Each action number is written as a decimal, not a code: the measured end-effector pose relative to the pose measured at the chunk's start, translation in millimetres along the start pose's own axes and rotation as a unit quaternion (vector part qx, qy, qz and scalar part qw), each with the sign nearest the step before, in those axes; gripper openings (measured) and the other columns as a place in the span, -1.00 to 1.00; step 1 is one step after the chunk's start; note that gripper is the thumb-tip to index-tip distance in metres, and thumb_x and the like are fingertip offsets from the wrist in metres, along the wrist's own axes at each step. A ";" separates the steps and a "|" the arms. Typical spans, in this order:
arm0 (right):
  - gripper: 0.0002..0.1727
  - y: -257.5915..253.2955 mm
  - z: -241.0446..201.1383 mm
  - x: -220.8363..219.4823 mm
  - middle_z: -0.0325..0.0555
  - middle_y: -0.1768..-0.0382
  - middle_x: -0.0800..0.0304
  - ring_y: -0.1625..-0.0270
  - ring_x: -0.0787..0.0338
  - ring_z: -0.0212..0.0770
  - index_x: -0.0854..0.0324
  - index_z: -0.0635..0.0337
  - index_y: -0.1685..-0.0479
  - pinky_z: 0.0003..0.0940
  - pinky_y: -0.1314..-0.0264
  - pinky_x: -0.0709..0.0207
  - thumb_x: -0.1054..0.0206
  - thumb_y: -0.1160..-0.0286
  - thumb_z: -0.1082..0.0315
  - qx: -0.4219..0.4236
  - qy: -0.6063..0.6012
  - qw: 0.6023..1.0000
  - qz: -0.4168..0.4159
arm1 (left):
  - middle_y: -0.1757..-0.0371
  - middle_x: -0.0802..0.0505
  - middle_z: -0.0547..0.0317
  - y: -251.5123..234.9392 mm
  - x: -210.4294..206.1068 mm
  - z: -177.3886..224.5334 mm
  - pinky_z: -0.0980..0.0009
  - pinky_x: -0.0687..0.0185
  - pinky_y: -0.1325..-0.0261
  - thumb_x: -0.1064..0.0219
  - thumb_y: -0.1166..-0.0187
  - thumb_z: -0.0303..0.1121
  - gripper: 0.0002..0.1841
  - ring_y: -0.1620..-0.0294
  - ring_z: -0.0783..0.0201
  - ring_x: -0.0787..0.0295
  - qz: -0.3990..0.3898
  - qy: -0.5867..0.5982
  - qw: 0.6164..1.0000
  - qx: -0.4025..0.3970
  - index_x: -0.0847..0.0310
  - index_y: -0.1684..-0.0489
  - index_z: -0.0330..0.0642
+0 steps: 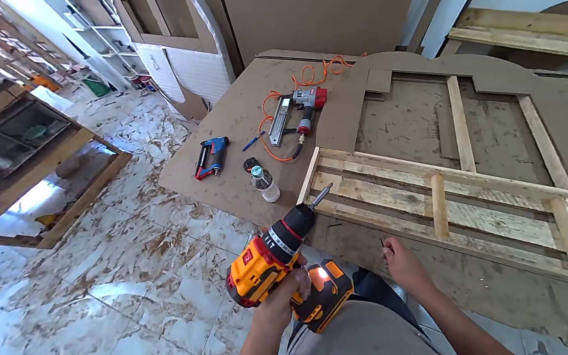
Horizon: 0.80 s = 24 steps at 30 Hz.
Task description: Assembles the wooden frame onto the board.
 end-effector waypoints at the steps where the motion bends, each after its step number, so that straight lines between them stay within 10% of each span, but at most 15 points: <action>1: -0.68 1.6 1.7 -0.4 -0.06 0.07 -0.83 0.02 -0.87 -0.09 -0.50 0.13 -0.32 -0.02 -0.15 -0.73 0.02 -0.86 0.20 0.001 -0.015 1.000 0.002 | 0.56 -0.74 0.18 0.6 -1.1 -0.9 0.32 -0.72 0.39 -0.41 -0.57 -0.34 -0.77 0.59 0.32 -0.68 -0.001 0.001 1.000 0.002 -0.75 -0.03 -0.28; 7: -0.69 30.5 -42.1 44.7 -0.14 0.00 -0.88 0.01 -0.90 -0.23 -0.68 0.11 -0.34 -0.22 -0.18 -0.80 -0.17 -0.81 0.26 0.056 -0.270 0.961 0.003 | 0.56 -0.75 0.19 -0.5 -14.2 -8.2 0.34 -0.72 0.37 -0.43 -0.56 -0.30 -0.77 0.58 0.33 -0.69 -0.030 0.007 0.999 0.030 -0.77 -0.01 -0.24; 14: -0.88 70.6 -125.0 135.5 0.14 0.01 -0.89 0.02 -0.93 -0.03 -0.62 0.30 -0.02 -0.14 -0.14 -0.83 -0.23 -0.72 0.45 0.182 -0.599 0.779 0.045 | 0.51 -0.77 0.26 -18.1 -45.2 -34.7 0.37 -0.70 0.29 -0.38 -0.62 -0.26 -0.66 0.52 0.40 -0.70 -0.128 0.054 0.984 0.109 -0.73 -0.28 -0.16; 24: -0.82 82.7 -72.8 201.3 0.21 0.02 -0.89 0.17 -0.95 -0.06 -0.60 0.28 -0.04 -0.23 0.03 -0.85 -0.25 -0.76 0.32 0.200 -0.674 0.709 0.064 | 0.50 -0.80 0.24 -28.8 -135.5 -87.2 0.34 -0.73 0.26 -0.35 -0.63 -0.25 -0.66 0.50 0.38 -0.73 -0.175 0.066 0.971 0.151 -0.73 -0.31 -0.10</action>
Point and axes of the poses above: each hand's wrist, its own y-axis away from the middle knuckle, its own x-axis out of the back of the hand, z = x × y, the point moved 3 cm from there along -y, towards the middle knuckle
